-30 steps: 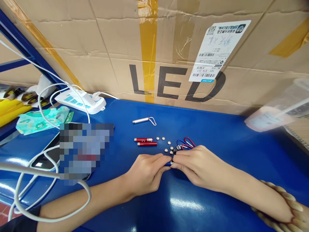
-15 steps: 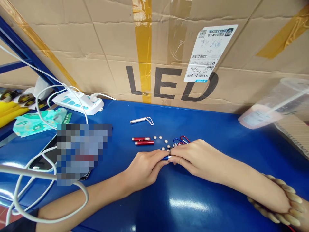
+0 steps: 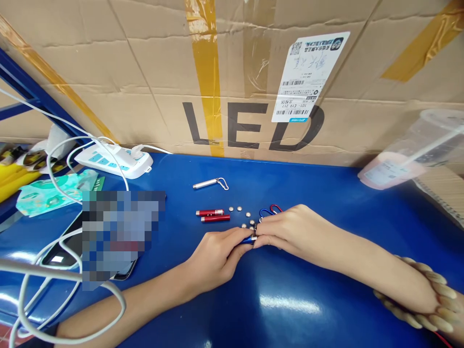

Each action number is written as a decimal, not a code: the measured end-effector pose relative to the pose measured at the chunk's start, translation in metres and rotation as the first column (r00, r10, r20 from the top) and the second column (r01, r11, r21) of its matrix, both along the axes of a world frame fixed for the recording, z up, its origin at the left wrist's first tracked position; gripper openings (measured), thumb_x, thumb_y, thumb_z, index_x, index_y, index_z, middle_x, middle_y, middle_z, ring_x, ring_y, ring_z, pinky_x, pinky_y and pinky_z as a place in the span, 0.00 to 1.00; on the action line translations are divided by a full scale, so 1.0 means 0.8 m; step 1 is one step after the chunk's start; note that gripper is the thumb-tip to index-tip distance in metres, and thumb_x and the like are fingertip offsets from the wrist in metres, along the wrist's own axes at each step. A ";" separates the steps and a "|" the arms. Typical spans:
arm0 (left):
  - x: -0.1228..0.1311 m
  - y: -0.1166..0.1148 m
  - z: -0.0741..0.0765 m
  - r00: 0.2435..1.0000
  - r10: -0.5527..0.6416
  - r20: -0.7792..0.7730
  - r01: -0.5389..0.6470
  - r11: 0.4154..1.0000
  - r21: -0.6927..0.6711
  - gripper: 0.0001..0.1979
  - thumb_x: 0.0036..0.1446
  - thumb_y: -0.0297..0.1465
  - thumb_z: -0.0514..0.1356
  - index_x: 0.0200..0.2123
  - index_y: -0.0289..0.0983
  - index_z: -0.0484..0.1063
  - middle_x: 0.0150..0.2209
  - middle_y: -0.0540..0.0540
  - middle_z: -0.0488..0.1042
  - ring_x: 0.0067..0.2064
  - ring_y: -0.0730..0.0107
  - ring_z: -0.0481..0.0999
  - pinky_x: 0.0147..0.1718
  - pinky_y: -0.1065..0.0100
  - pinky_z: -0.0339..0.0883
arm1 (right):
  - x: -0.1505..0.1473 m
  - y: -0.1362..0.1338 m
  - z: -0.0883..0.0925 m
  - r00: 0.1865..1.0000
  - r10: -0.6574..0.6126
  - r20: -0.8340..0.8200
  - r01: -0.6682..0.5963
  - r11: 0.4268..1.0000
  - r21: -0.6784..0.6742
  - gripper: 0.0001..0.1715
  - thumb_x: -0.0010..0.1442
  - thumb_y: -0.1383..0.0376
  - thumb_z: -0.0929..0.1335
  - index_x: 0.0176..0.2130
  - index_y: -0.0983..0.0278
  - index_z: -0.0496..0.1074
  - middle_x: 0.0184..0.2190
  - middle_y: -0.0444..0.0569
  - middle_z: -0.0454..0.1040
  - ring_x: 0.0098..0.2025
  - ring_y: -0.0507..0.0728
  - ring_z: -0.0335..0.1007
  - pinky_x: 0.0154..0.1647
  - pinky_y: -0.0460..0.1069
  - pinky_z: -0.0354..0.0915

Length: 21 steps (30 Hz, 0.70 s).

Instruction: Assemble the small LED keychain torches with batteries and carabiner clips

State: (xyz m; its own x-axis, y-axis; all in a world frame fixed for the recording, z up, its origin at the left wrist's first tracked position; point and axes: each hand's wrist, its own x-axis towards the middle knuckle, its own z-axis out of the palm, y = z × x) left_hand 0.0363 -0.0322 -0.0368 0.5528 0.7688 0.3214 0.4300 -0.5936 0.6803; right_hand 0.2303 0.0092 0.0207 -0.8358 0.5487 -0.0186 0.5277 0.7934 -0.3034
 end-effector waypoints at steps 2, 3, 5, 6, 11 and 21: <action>0.000 0.000 -0.001 1.000 -0.009 -0.005 0.009 0.999 0.040 0.10 0.63 0.26 0.49 0.44 0.34 0.67 0.37 0.43 0.77 0.34 0.66 0.77 0.32 0.69 0.71 | 0.002 0.002 0.000 1.000 0.004 -0.024 -0.004 1.000 0.007 0.22 0.66 0.56 0.57 0.30 0.62 0.71 0.28 0.42 0.76 0.31 0.52 0.74 0.25 0.44 0.58; 0.000 -0.001 -0.001 1.000 -0.008 -0.012 0.009 0.999 0.047 0.09 0.63 0.26 0.49 0.43 0.34 0.67 0.36 0.44 0.76 0.33 0.67 0.76 0.32 0.69 0.70 | 0.004 0.003 0.000 0.999 0.013 -0.042 -0.012 1.000 0.015 0.23 0.66 0.55 0.57 0.29 0.61 0.72 0.28 0.42 0.76 0.31 0.51 0.74 0.25 0.44 0.58; 0.000 -0.002 -0.001 1.000 0.000 -0.029 0.001 0.999 0.036 0.09 0.63 0.27 0.49 0.43 0.35 0.67 0.35 0.45 0.76 0.33 0.67 0.76 0.33 0.69 0.70 | 0.006 0.005 0.000 0.997 0.037 -0.074 -0.033 0.999 0.042 0.25 0.66 0.54 0.55 0.29 0.60 0.72 0.28 0.41 0.76 0.31 0.51 0.74 0.25 0.45 0.57; -0.001 -0.002 -0.001 0.999 0.007 -0.034 -0.006 1.000 0.026 0.08 0.63 0.27 0.50 0.43 0.35 0.67 0.35 0.45 0.76 0.34 0.67 0.76 0.34 0.68 0.71 | 0.007 0.005 -0.001 0.996 0.045 -0.083 -0.040 0.997 0.061 0.27 0.66 0.53 0.54 0.29 0.60 0.72 0.28 0.41 0.76 0.31 0.51 0.74 0.25 0.45 0.57; 0.000 -0.001 0.001 1.000 0.014 0.004 -0.014 1.000 0.016 0.10 0.64 0.26 0.49 0.46 0.33 0.66 0.38 0.42 0.74 0.39 0.66 0.75 0.40 0.66 0.70 | 0.010 0.008 -0.005 0.990 0.072 -0.117 -0.049 0.980 0.192 0.29 0.67 0.54 0.53 0.29 0.60 0.73 0.27 0.41 0.76 0.30 0.51 0.73 0.24 0.46 0.56; -0.001 0.002 -0.002 0.997 -0.026 0.071 0.020 0.997 0.075 0.11 0.62 0.23 0.49 0.43 0.33 0.70 0.35 0.42 0.75 0.38 0.66 0.75 0.37 0.67 0.71 | 0.004 0.003 -0.014 0.974 0.205 -0.096 -0.159 0.921 0.357 0.29 0.69 0.64 0.51 0.28 0.62 0.72 0.25 0.42 0.74 0.26 0.49 0.71 0.23 0.47 0.55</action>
